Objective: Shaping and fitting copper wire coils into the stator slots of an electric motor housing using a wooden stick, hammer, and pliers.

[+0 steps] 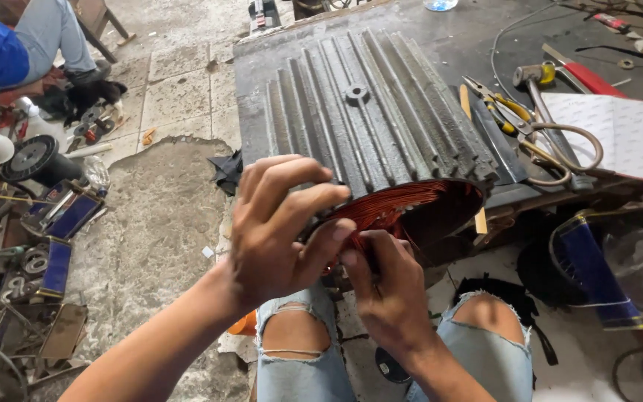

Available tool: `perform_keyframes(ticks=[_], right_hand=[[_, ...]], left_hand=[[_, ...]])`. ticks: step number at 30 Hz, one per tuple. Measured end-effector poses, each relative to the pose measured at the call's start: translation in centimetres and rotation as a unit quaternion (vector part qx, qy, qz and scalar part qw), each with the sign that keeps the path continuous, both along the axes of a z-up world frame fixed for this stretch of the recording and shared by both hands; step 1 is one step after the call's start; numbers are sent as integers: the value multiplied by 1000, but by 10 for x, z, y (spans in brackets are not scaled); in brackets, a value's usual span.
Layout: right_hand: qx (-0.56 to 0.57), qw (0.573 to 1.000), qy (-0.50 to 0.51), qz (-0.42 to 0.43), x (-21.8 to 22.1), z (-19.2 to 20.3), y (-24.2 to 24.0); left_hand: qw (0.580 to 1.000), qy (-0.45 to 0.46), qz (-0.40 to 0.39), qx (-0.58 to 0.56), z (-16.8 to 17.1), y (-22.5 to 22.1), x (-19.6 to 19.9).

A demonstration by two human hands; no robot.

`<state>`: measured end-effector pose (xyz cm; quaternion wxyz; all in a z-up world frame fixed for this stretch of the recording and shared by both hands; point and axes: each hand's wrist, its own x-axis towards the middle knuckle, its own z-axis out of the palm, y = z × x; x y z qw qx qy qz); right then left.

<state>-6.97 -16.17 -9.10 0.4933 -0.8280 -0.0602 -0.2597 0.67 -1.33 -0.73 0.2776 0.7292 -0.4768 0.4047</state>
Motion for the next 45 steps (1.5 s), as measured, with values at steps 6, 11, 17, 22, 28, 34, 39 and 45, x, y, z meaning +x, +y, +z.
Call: perform_keyframes(ticks=[6,11,17,22,28,34,39,45], right_hand=[[48,984,171,-18,1,16,6],[-23,999,25,8,7,-9,-2],[-129,978,-161,-17,21,-43,5],[-128,977,-167,11,22,-42,-3],[-110,973,-199,39,24,-55,-10],[-102,965,-241,30,35,-57,-5],[-79,966,-243,33,32,-45,-7],[-98,977,-184,36,4,-59,-26]], left_hand=[[996,77,-30,-32,-5,-5,-1],[989,124,-65,-49,-2,-1,1],[989,115,-63,-68,-4,0,2],[988,116,-70,-73,-3,2,0],[986,125,-73,-83,-4,4,-3],[987,120,-71,-85,-2,7,-5],[984,129,-84,-84,1,2,-7],[983,133,-81,-96,-1,-4,-5]])
